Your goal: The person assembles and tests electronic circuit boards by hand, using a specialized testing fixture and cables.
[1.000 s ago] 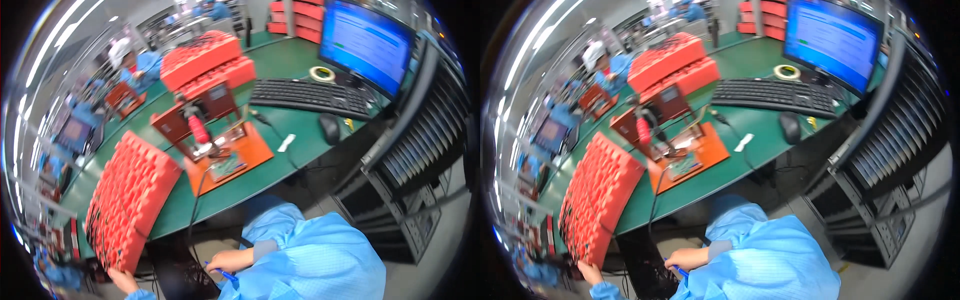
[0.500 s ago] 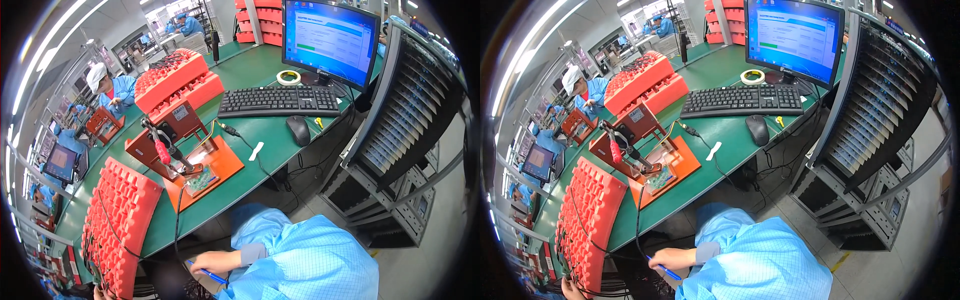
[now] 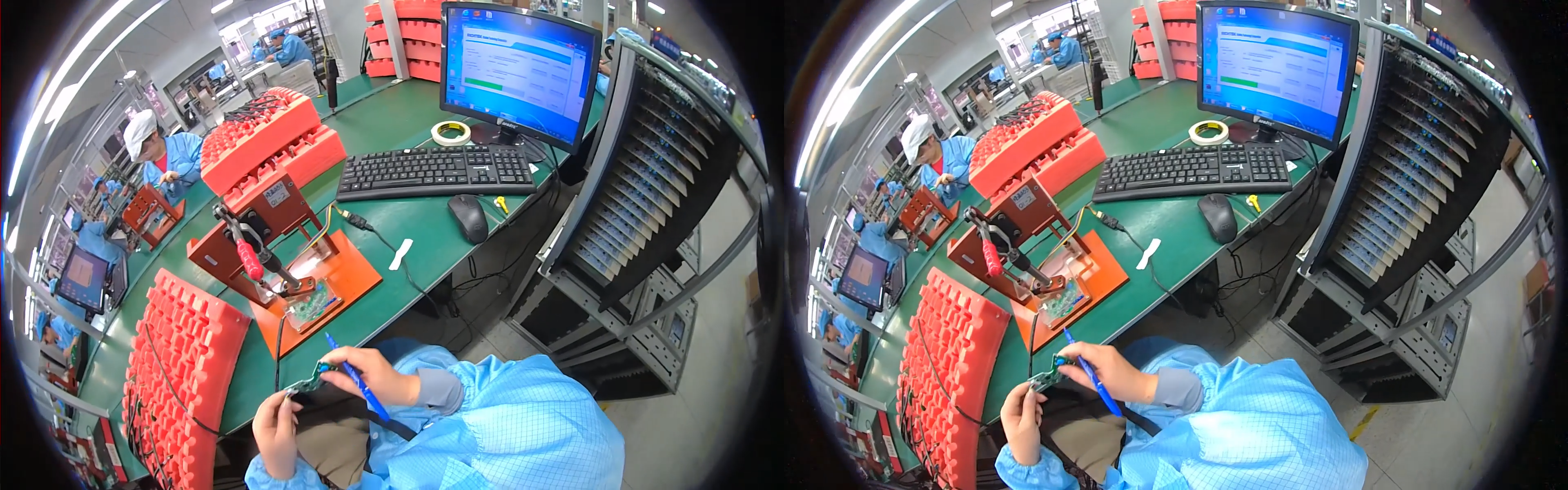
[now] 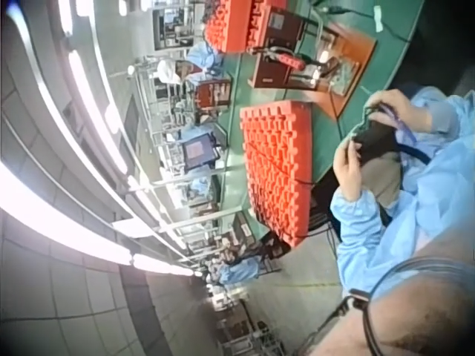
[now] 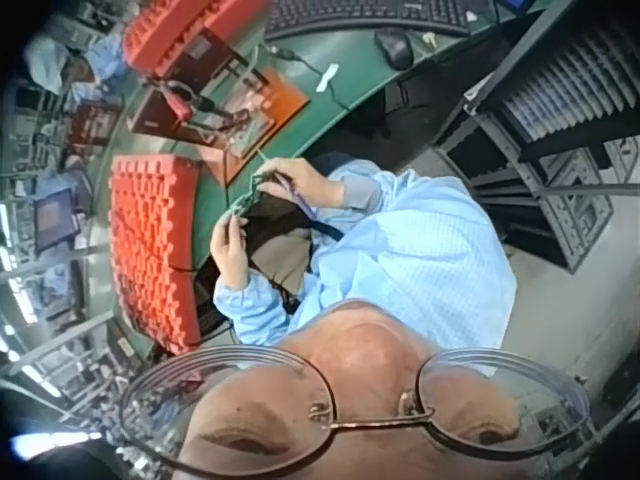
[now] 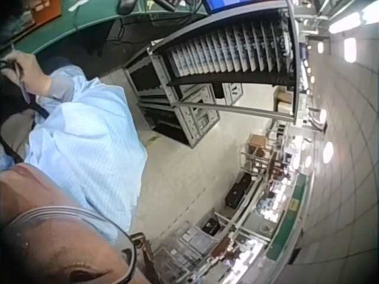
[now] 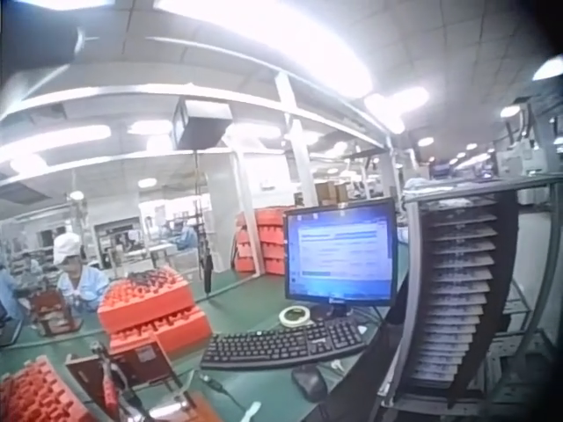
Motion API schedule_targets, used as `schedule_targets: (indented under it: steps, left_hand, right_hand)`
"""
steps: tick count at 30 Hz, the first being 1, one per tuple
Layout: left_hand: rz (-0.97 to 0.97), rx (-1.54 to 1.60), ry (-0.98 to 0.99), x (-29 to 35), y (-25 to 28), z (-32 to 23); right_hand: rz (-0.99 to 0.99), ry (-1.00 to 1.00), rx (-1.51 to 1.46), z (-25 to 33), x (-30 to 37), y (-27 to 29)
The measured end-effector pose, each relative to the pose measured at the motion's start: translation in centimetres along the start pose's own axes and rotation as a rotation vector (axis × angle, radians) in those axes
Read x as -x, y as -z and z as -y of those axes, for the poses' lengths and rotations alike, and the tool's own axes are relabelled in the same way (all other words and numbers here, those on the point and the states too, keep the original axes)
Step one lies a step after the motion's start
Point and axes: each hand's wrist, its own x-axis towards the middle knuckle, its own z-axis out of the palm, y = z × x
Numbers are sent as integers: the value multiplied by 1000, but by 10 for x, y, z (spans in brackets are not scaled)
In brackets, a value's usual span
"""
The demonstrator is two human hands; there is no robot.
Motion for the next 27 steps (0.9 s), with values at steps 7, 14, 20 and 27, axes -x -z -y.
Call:
schedule_targets:
  steps: [7,14,20,27]
  left_hand:
    - [102,-85,-66,-40,-7,-1]
    - [17,-668,-414,-72,16,-5]
    - [246,99,32,-74,9,20]
    - [260,240,114,-75,3,19]
  right_hand:
    - [108,-223,93,0,-32,37]
    - [-13,491,450,21,-98,34]
    - [223,837,629,20,-149,14]
    - [166,893,651,5,-155,17]
